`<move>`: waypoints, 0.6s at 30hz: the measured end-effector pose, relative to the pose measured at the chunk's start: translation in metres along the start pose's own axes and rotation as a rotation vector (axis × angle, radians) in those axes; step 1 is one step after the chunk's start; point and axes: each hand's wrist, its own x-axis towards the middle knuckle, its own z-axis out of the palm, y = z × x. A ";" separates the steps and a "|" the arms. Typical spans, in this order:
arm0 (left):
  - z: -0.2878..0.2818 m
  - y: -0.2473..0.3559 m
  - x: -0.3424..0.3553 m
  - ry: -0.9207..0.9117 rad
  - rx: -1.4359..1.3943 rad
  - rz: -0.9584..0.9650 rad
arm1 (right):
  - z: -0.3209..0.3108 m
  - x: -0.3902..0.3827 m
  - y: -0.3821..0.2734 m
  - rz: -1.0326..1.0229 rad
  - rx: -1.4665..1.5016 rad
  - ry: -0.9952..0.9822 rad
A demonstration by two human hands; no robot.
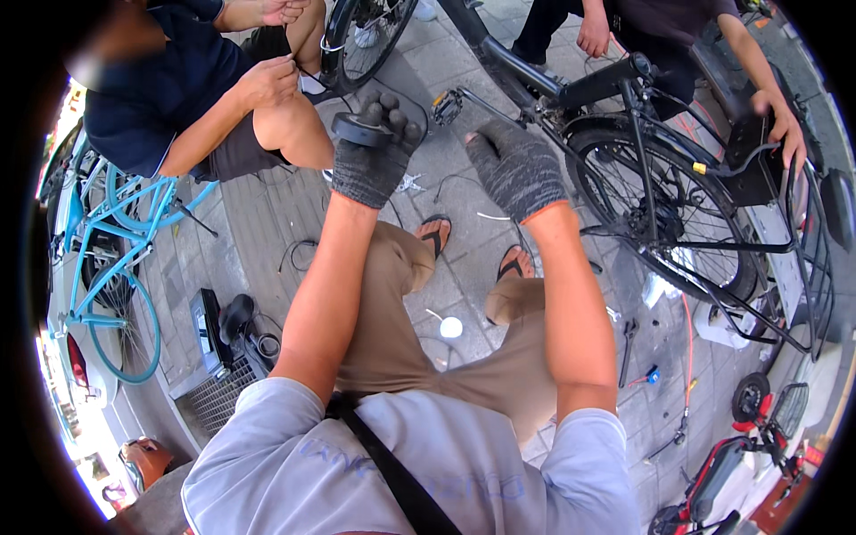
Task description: The person sits on the sidewalk and works on the wiring of a black bicycle, using electrical tape to secure cables near the frame and pedals. The person handles a roll of tape and manipulates wires with gloved hands while two other men assist nearby.
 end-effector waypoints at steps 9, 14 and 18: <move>-0.004 -0.019 0.005 0.274 0.156 0.038 | 0.026 0.006 -0.048 -0.140 0.318 0.074; 0.009 -0.025 0.003 0.364 0.380 0.091 | 0.031 0.011 -0.041 -0.103 0.384 0.005; 0.010 -0.026 0.002 0.298 0.928 0.341 | 0.017 0.007 -0.049 0.229 0.666 -0.240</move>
